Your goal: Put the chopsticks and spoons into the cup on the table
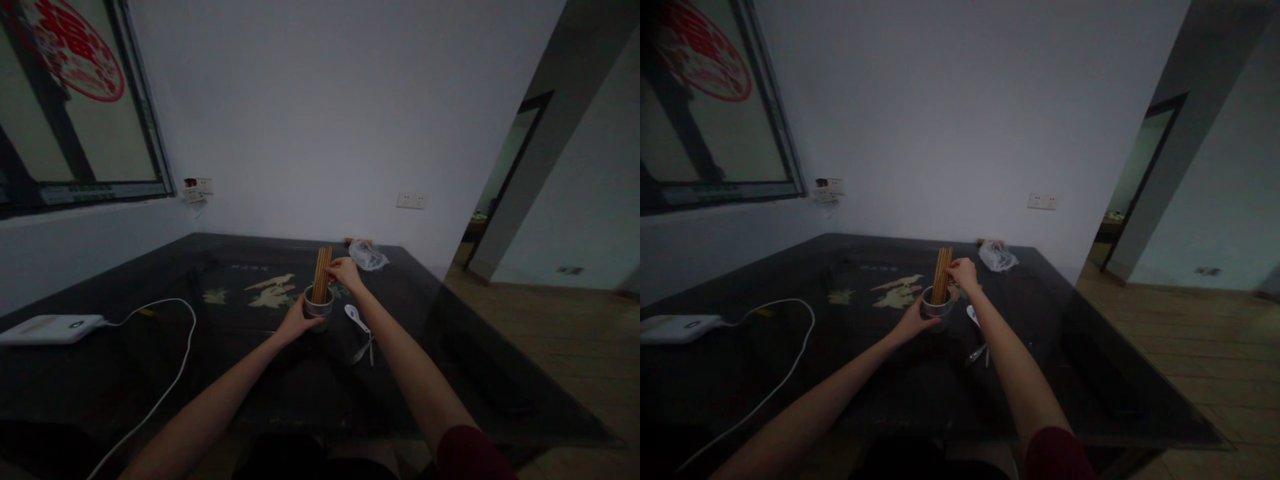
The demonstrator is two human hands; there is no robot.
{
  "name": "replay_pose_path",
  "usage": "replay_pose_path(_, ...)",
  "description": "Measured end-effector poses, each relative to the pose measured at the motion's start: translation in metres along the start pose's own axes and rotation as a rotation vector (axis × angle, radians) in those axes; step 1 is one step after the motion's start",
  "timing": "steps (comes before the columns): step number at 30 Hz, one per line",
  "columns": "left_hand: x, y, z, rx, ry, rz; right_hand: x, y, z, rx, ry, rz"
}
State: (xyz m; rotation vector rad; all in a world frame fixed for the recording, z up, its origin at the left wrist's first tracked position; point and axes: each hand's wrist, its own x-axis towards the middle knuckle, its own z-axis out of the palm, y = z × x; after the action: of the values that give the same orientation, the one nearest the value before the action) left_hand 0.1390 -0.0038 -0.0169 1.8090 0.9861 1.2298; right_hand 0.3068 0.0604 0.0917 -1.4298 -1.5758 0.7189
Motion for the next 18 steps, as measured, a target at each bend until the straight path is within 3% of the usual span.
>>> replay_pose_path(18, 0.0033, -0.0061, -0.0050, -0.061, -0.059, -0.029, -0.0044, 0.0041, 0.0028, 0.159, -0.208, -0.021)
